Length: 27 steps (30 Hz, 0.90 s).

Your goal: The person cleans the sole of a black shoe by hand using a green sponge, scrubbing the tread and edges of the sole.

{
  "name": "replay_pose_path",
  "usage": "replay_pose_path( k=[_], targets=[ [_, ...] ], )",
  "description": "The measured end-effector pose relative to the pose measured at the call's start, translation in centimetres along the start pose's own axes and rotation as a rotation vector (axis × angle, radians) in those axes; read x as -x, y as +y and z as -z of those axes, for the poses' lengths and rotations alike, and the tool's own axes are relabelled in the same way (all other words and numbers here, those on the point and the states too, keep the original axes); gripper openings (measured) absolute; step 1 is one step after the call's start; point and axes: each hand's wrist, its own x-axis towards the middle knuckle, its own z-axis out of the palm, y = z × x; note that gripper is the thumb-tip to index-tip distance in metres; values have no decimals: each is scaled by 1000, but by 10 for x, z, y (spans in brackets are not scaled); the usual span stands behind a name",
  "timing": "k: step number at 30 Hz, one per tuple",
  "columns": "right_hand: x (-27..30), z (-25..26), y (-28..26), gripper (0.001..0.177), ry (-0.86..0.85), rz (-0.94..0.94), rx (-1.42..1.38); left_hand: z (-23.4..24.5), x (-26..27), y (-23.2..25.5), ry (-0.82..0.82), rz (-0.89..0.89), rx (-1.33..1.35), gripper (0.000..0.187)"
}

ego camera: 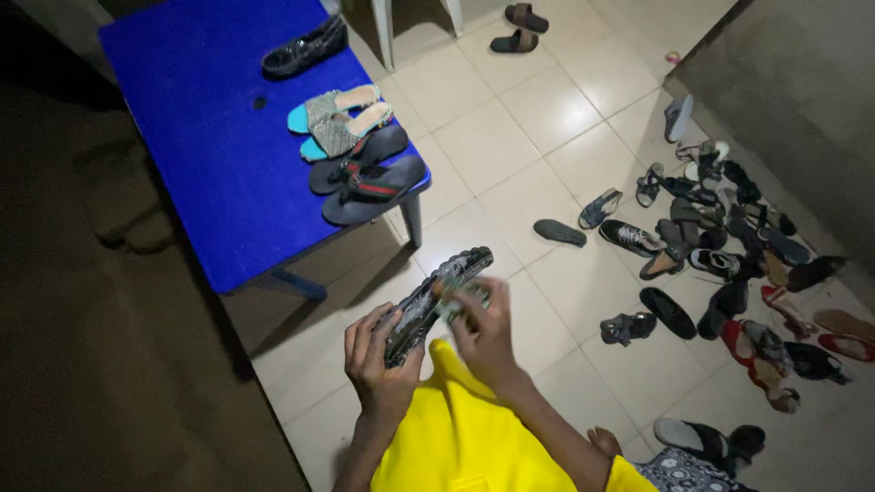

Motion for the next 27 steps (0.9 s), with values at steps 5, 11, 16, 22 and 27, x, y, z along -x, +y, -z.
replay_pose_path(
  k=[5,11,16,22,27],
  targets=[
    [-9,-9,4,38,-102,-30,21,1,-5,-6,-23,-2,-18,52],
    [5,-5,-13,44,-197,233,-40,-3,-4,-6,-25,15,-29,56],
    [-12,-8,1,38,-107,71,-2,-2,-3,-8,-95,9,-3,65],
    [-7,-9,-2,40,-126,177,16,-10,-4,-14,-31,-12,-39,61],
    [-17,-15,14,32,-53,-123,-66,-10,-4,-14,-100,-62,-123,62]
  ],
)
